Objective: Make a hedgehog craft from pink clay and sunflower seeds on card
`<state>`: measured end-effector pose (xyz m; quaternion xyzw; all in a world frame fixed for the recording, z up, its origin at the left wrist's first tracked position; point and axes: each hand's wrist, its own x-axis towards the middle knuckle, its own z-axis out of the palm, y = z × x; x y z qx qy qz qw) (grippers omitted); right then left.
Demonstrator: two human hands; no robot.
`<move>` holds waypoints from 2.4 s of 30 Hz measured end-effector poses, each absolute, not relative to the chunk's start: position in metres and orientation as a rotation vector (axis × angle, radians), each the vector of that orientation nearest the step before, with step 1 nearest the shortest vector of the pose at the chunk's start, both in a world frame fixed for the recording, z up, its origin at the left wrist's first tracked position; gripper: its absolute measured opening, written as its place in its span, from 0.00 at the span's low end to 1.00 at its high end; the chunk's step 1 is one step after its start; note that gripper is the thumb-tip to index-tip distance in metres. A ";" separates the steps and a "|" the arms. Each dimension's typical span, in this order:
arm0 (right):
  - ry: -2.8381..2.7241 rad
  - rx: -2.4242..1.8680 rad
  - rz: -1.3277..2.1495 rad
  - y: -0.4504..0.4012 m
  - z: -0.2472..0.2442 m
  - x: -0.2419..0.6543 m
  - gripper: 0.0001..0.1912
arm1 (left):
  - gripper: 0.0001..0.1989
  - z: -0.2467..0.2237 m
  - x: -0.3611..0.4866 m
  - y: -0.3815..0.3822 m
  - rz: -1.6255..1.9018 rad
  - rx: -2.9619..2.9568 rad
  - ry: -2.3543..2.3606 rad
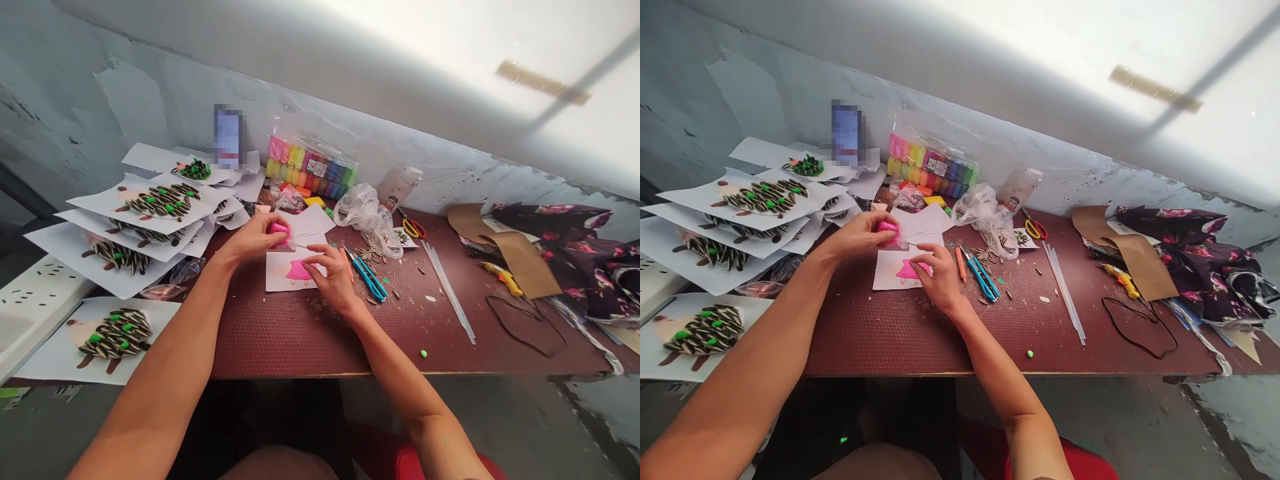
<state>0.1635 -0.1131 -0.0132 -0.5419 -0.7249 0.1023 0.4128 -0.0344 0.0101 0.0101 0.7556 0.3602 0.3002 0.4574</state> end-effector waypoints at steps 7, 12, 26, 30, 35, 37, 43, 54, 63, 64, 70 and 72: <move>-1.966 -1.411 0.268 -0.110 -0.026 0.159 0.07 | 0.16 -0.008 -0.048 0.025 0.644 2.175 1.467; -2.023 -1.417 0.239 -0.112 -0.022 0.156 0.07 | 0.18 -0.012 -0.046 0.019 0.493 2.315 1.720; -2.036 -1.412 0.169 -0.105 -0.036 0.155 0.04 | 0.13 -0.004 -0.038 0.019 0.394 2.356 1.245; -2.042 -1.392 0.158 -0.103 -0.038 0.153 0.04 | 0.12 -0.003 -0.039 0.016 0.237 2.400 1.246; -2.079 -1.418 0.134 -0.101 -0.039 0.152 0.06 | 0.13 0.002 -0.038 0.013 0.165 2.389 1.304; -2.129 -1.421 0.108 -0.103 -0.038 0.152 0.07 | 0.14 0.002 -0.038 0.013 0.158 2.382 1.316; -2.218 -1.442 0.024 -0.114 -0.032 0.155 0.10 | 0.14 0.002 -0.037 0.013 0.158 2.379 1.318; -2.261 -1.465 0.069 -0.119 -0.027 0.157 0.17 | 0.13 0.002 -0.039 0.014 0.188 2.438 1.252; -2.340 -1.484 0.086 -0.120 -0.024 0.158 0.15 | 0.16 0.011 -0.052 0.018 0.026 2.289 1.019; -2.348 -1.480 0.076 -0.121 -0.023 0.158 0.14 | 0.18 0.012 -0.053 0.018 0.000 2.283 1.009; -2.362 -1.439 0.060 -0.121 -0.022 0.157 0.14 | 0.26 0.009 -0.050 0.015 -0.076 2.352 1.053; -2.310 -1.443 0.111 -0.119 -0.024 0.159 0.16 | 0.25 0.007 -0.050 0.016 -0.083 2.346 1.031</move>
